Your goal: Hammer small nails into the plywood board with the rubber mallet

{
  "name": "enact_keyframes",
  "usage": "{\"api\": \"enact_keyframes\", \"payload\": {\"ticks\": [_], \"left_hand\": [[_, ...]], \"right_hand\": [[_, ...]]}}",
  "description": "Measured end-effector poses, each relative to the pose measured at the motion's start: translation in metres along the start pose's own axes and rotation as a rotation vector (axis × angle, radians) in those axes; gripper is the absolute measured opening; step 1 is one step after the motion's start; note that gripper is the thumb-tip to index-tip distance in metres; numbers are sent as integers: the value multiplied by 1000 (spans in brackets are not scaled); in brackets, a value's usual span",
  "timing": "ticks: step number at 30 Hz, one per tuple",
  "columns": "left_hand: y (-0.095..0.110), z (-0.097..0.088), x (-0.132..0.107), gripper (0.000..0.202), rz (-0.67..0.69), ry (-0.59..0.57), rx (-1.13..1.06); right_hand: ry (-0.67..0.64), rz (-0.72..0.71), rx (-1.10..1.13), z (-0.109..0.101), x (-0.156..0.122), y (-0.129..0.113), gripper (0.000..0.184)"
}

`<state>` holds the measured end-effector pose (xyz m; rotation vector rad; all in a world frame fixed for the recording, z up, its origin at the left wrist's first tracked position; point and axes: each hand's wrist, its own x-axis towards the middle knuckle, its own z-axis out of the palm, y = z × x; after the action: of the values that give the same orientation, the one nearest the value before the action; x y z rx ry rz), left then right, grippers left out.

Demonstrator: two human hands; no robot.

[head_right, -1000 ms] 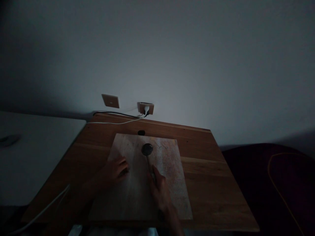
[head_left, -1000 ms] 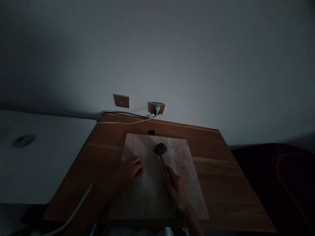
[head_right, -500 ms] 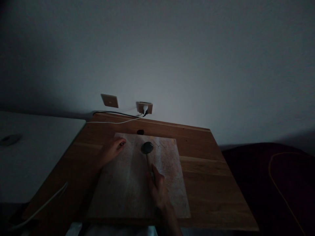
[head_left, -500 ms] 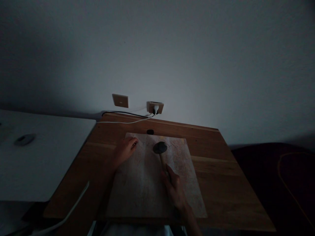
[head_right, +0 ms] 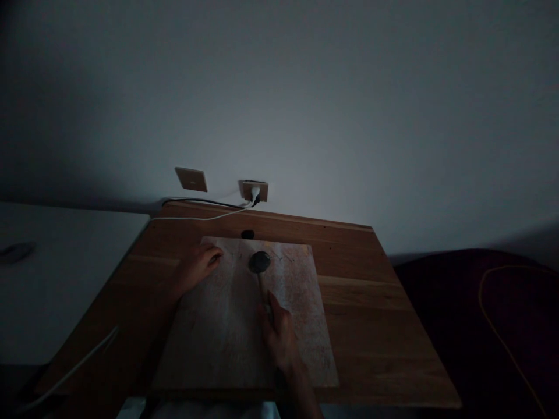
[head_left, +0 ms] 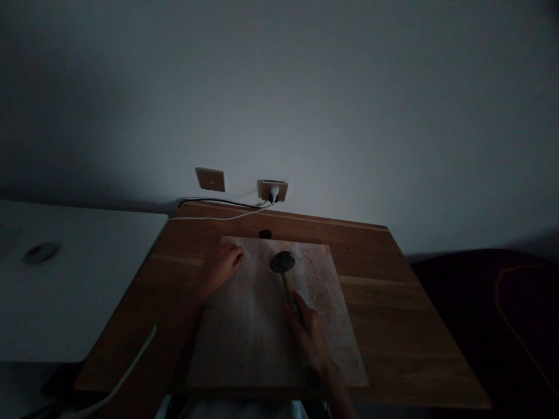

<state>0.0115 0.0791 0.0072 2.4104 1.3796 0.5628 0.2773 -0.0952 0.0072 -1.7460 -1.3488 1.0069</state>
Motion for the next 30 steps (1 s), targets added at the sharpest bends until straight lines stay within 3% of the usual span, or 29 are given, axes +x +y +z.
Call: {"api": "enact_keyframes", "payload": {"ticks": [10,20,25,30], "left_hand": [[7,-4,5,13,18,-18,120],[-1,-5,13,16,62,-57,-9],[-5,4,18,20,80,-37,-126],[-16,21,11,18,77,44,-246]], "right_hand": [[-16,12,10,1,0,2,79],[-10,30,3,0,0,4,85],[-41,4,9,0,0,0,76],[-36,11,24,1,0,2,79]]}}
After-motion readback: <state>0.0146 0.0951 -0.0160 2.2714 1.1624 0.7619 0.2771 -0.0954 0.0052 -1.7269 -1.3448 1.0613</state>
